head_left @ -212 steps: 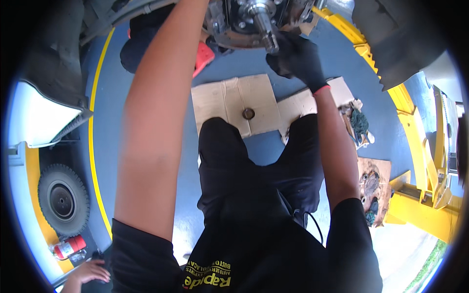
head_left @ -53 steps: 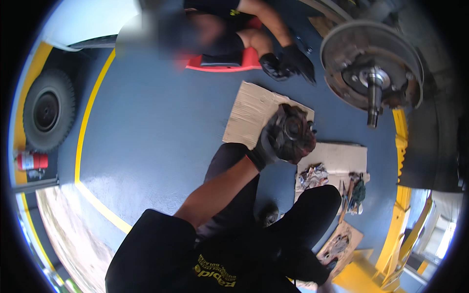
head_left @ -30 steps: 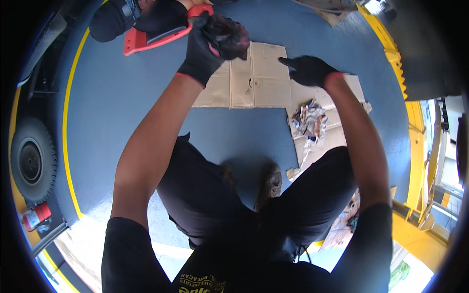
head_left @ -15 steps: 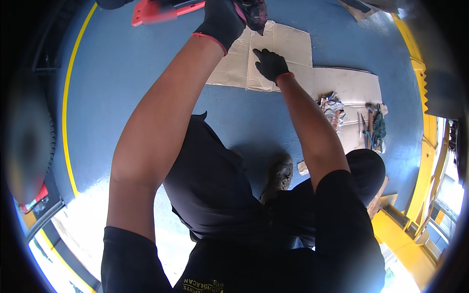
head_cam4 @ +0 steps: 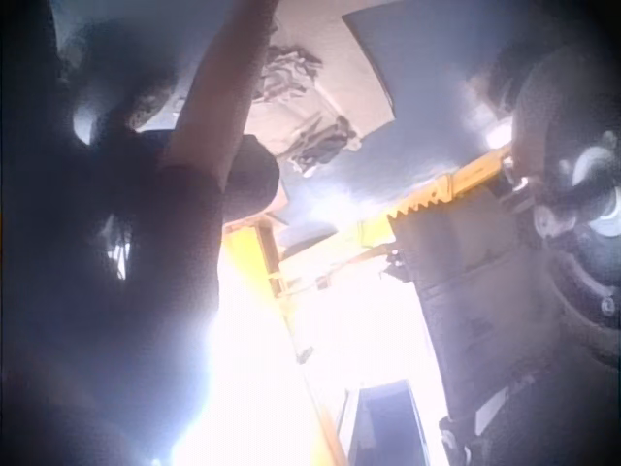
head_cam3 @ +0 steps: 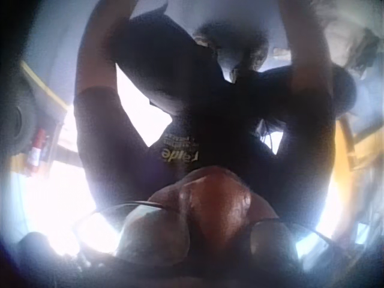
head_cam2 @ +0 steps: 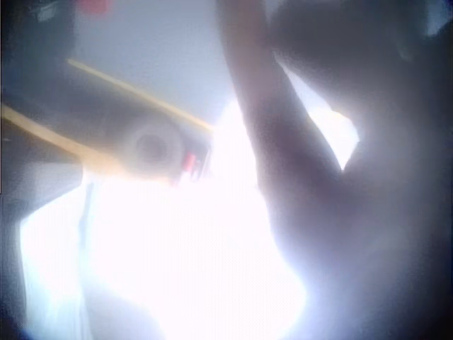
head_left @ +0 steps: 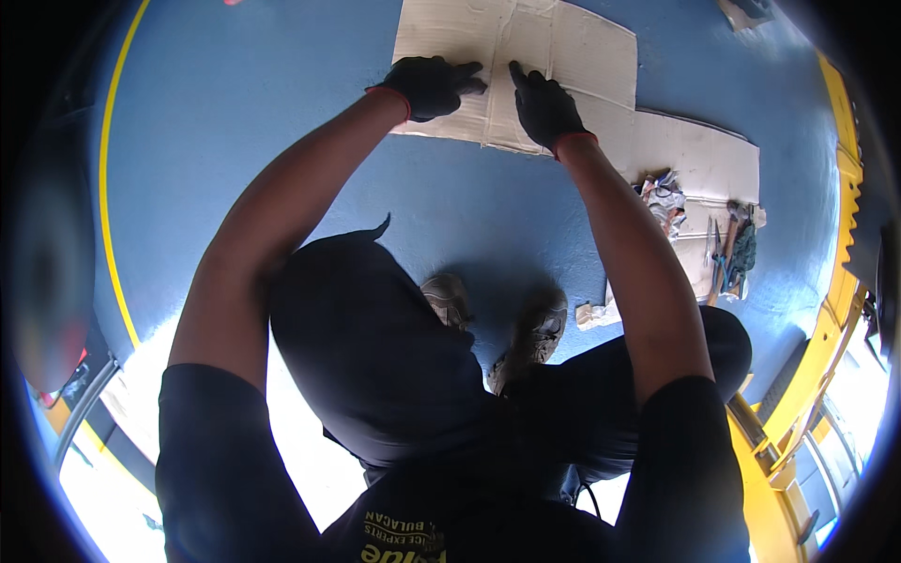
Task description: The person kneels on the floor and cleans a removed wheel bearing with a rag. They wipe the bearing thoroughly, then place it on a piece of cardboard on the floor. The person then reaches up to the vehicle's wheel hub assembly and wipes the axle area.
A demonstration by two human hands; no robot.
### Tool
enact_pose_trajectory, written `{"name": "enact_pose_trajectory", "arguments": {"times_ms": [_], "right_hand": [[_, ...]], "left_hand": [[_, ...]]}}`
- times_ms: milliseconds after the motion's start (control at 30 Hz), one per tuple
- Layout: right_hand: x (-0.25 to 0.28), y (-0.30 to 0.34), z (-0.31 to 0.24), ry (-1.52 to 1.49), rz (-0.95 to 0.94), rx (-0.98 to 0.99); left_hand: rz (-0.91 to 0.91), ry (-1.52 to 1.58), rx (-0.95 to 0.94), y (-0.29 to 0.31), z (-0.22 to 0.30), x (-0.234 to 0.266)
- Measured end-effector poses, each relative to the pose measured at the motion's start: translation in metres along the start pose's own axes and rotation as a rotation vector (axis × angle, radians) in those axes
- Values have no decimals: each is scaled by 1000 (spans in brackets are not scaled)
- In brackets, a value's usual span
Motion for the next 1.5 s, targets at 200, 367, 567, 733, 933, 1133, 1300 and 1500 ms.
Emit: {"name": "enact_pose_trajectory", "arguments": {"times_ms": [200, 367, 567, 733, 933, 1133, 1300, 1500], "right_hand": [[6, 37, 1, -76, 174, 208], [22, 22, 12, -271, 79, 329], [42, -31, 14, -246, 245, 167], [25, -20, -19, -102, 337, -13], [22, -12, -32, -197, 132, 111], [34, -21, 19, -37, 143, 189], [34, 5, 33, -129, 153, 251], [45, 29, -17, -89, 134, 391]], "left_hand": [[294, -16, 135, 3, 3, -3], [317, 34, 127, 12, 5, -12], [436, 61, 135, 8, -1, -8], [421, 37, 169, 7, -2, -12], [495, 80, 24, 9, -6, -25], [424, 77, 149, 13, -2, -6], [425, 106, 173, 12, -2, -8], [434, 124, 148, 9, -9, -20]]}}
Point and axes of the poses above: each hand's wrist, its own y-axis away from the middle knuckle, its own x-axis out of the back of the hand, z = x × y, the point moved 9 cm from there along -y, towards the middle knuckle, and after that the axes turned 2 degrees about -z, right-handed, at the moved point
